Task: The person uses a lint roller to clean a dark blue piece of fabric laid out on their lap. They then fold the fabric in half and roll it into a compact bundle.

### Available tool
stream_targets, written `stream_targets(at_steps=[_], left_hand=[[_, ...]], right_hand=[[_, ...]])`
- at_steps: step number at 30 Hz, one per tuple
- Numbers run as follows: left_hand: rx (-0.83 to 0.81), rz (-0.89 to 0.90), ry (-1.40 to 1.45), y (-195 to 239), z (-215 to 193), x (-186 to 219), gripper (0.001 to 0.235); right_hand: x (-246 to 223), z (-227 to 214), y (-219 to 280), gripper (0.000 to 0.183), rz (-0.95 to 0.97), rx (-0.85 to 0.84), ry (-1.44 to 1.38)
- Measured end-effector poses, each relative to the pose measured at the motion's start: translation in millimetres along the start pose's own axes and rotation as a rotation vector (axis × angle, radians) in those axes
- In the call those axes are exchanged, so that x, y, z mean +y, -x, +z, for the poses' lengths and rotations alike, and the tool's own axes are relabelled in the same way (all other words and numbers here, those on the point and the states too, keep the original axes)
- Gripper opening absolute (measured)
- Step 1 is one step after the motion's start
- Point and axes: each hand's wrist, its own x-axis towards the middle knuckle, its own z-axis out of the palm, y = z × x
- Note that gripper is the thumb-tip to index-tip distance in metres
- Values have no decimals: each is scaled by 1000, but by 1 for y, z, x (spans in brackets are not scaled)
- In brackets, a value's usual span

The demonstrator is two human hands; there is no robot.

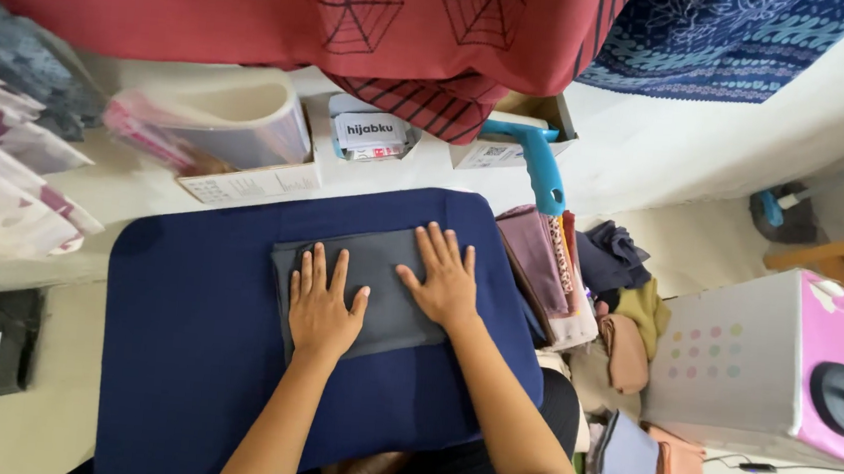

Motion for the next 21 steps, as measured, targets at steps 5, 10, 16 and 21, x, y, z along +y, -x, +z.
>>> stream_targets(at_steps=[5,10,16,21], left_hand=[[-9,11,-32,0,1,-1,74],[-14,11,-14,0,4,-2,74],[-35,-2,-31,2,3,-2,75],[21,42,26,0,1,-4,73]], right_hand=[[11,1,4,84,123,5,83],[-23,18,51,71,-183,202,139],[-14,3,57,77,-1,-56,37],[68,-21,10,62,236,115,-242]])
